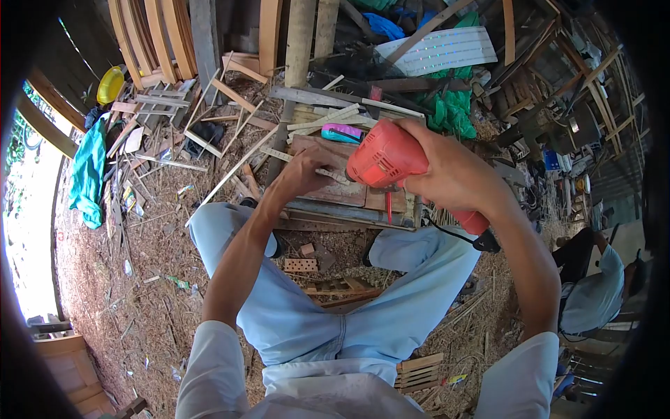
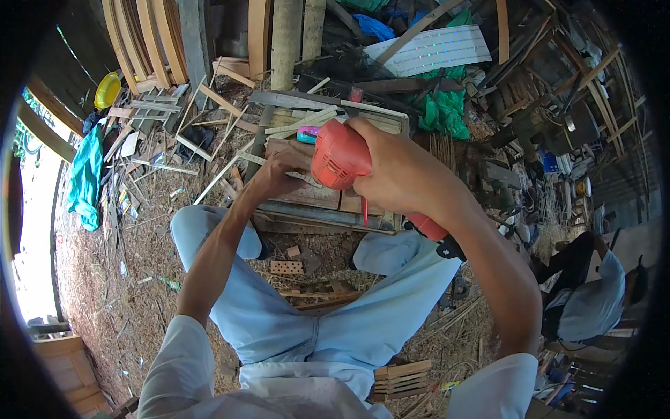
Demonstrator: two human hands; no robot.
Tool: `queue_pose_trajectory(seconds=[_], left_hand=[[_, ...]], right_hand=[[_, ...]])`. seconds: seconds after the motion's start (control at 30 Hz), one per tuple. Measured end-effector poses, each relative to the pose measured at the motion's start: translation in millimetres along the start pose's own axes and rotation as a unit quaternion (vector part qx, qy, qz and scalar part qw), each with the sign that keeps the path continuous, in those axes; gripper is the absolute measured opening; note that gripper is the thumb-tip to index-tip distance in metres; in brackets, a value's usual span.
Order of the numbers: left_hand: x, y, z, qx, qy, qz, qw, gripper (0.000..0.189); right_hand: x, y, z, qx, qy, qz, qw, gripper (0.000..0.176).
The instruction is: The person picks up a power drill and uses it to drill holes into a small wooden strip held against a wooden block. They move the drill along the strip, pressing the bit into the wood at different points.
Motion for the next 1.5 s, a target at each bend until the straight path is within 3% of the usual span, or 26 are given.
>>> queue_pose_trajectory(seconds=[0.07,0.23,0.47,0.57,0.73,0.93,1.33,1.43,1.5], left_hand=[[-6.1,-0.5,-7.2,0.006,-0.023,-0.023,0.999,0.033],[-9.8,-6.2,-14.0,-0.005,0.111,0.020,0.994,0.028],[-9.8,-4.2,-11.9,0.010,0.076,-0.004,0.997,0.025],[-13.2,-4.7,-14.1,-0.009,0.078,0.030,0.996,0.024],[-15.5,-3.5,-14.2,0.014,0.033,0.013,0.999,0.023],[-16.2,-2.9,-12.8,0.008,0.028,0.020,0.999,0.022],[-20.1,-4.1,-16.3,-0.004,0.036,0.010,0.999,0.022],[-21.6,-3.8,-18.5,-0.015,0.017,0.012,1.000,0.022],[-24.9,-2.7,-21.3,-0.028,0.048,0.033,0.998,0.023]], right_hand=[[-1.7,0.3,1.9,0.008,-0.007,0.015,1.000,0.076],[-3.1,5.1,7.6,-0.017,-0.047,-0.054,0.997,0.075],[1.5,9.7,9.7,0.010,-0.052,-0.037,0.998,0.074],[1.2,10.8,9.7,0.010,-0.051,-0.049,0.997,0.074],[-0.8,6.4,5.7,0.016,-0.015,0.013,1.000,0.074],[-11.2,8.7,11.5,-0.030,-0.053,-0.077,0.995,0.074],[-8.5,7.7,7.5,0.014,0.018,0.003,1.000,0.075],[-14.4,11.8,10.4,0.003,-0.022,-0.046,0.999,0.077],[-12.3,11.9,8.9,0.012,-0.003,-0.031,0.999,0.078]])
Point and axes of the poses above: each hand's wrist, its own y-axis towards the middle knuckle, its own z-axis out of the palm, x = y × z, the point moved 5 cm from there along y, towards the middle knuckle, and after that the axes turned 12 degrees about -z, right-handed, at the moved point
